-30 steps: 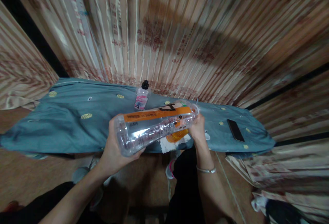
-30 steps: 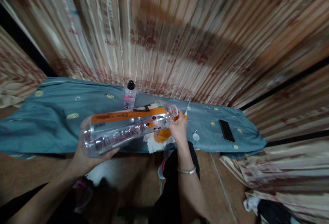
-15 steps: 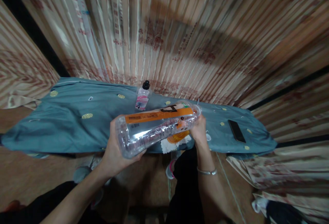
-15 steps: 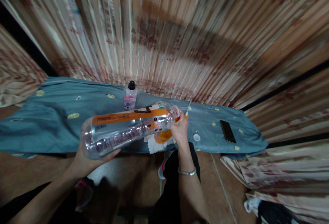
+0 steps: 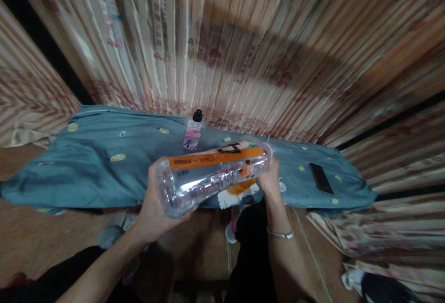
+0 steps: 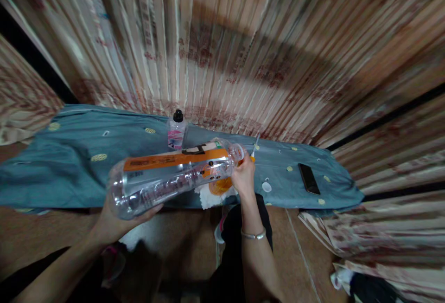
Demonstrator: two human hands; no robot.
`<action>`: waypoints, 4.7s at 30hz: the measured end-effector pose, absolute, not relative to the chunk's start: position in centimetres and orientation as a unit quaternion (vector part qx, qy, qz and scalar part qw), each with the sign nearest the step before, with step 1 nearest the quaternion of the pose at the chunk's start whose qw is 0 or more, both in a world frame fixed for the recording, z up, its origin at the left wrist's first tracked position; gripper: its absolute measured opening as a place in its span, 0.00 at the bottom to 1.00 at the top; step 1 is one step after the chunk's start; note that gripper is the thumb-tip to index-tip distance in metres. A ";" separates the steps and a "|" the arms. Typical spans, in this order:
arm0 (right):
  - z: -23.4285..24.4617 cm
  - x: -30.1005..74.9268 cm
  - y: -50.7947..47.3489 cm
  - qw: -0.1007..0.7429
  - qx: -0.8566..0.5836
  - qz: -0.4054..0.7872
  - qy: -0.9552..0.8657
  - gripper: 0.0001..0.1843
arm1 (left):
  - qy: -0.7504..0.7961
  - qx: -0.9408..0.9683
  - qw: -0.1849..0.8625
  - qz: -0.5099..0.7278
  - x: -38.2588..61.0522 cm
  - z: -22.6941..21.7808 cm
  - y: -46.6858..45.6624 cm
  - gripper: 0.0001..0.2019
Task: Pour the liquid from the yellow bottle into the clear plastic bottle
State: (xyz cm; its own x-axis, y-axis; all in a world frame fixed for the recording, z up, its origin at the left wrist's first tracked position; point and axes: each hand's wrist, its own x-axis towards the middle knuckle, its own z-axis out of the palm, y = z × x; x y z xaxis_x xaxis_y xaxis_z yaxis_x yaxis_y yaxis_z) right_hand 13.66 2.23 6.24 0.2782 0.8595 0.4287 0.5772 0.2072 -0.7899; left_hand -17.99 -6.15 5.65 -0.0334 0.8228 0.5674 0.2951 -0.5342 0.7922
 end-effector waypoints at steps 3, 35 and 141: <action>6.3 13.6 2.1 0.505 -0.615 0.138 -0.590 0.19 | 0.420 0.665 0.207 0.582 -18.0 5.5 -6.1 0.46; 6.9 13.2 1.7 0.501 -0.617 0.153 -0.587 0.21 | 0.410 0.667 0.167 0.599 -17.8 4.8 -6.0 0.49; 6.5 13.8 2.2 0.505 -0.619 0.114 -0.591 0.14 | 0.395 0.696 0.188 0.570 -18.2 5.2 -6.1 0.52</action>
State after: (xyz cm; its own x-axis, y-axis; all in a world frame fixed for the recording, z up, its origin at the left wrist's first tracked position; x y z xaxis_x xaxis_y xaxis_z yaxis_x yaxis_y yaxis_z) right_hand 13.76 2.20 6.54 0.2757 0.8463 0.4558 0.6160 0.2085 -0.7597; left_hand -18.25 -6.12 5.18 0.0386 0.7633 0.6449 0.3350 -0.6179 0.7113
